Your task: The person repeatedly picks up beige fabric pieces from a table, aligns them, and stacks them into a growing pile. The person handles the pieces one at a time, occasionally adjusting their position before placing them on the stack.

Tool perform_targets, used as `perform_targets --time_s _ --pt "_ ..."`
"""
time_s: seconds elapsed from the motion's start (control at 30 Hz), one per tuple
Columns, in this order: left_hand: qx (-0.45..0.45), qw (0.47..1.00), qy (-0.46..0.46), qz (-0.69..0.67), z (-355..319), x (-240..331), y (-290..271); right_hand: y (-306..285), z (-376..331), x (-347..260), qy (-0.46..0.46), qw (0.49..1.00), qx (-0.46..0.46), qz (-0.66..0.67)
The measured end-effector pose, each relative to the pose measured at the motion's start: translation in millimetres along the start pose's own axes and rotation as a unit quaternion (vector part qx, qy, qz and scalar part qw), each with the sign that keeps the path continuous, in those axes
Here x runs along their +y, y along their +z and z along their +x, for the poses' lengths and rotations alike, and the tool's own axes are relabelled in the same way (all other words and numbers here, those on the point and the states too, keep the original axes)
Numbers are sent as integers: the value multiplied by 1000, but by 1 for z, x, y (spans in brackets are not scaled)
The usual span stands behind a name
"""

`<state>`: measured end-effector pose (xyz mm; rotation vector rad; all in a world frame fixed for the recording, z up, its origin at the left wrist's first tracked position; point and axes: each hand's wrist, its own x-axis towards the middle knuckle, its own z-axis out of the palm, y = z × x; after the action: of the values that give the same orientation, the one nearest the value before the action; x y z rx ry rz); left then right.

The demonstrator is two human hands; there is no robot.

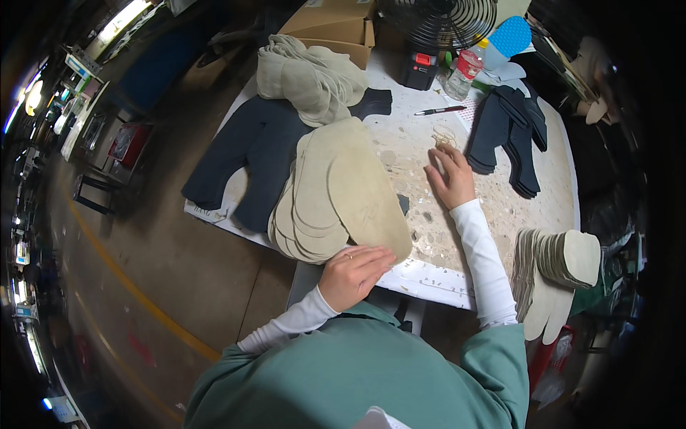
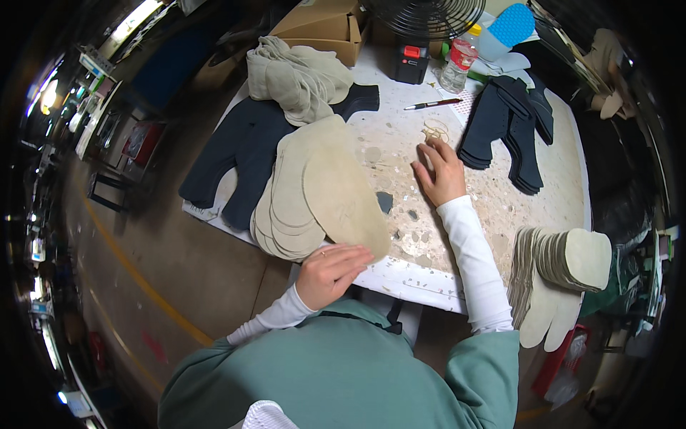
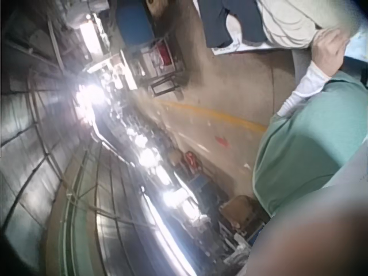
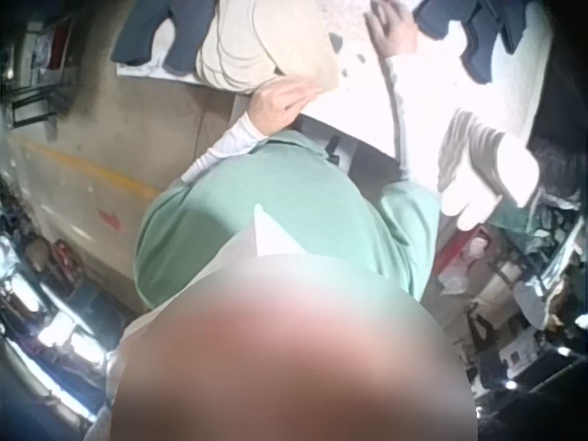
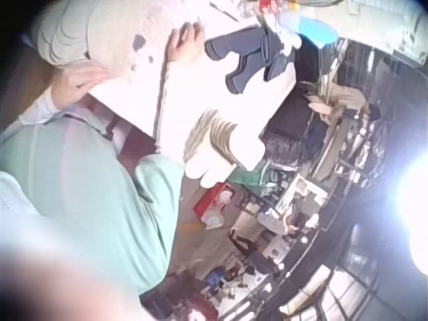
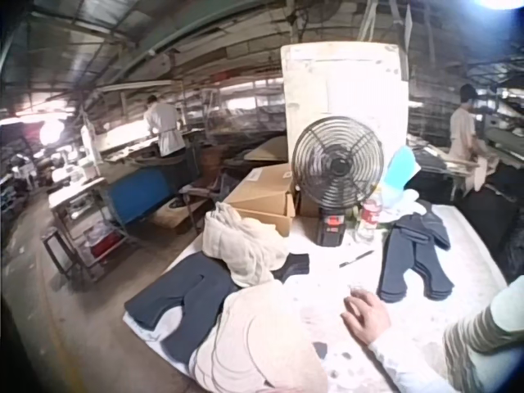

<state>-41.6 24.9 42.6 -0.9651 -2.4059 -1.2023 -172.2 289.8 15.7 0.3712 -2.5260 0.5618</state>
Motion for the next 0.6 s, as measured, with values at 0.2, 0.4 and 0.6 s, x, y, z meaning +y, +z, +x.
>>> perform_targets --time_s 0.2,0.4,0.6 --pt "-14 988 -89 -126 -34 3 -6 -42 -22 -46 70 980 -24 185" --pt "-150 839 -409 -327 -61 -16 -12 -52 -84 -139 152 913 -185 331" --pt "-115 798 -419 -418 -68 -9 -2 -48 -109 -166 107 955 -161 224"
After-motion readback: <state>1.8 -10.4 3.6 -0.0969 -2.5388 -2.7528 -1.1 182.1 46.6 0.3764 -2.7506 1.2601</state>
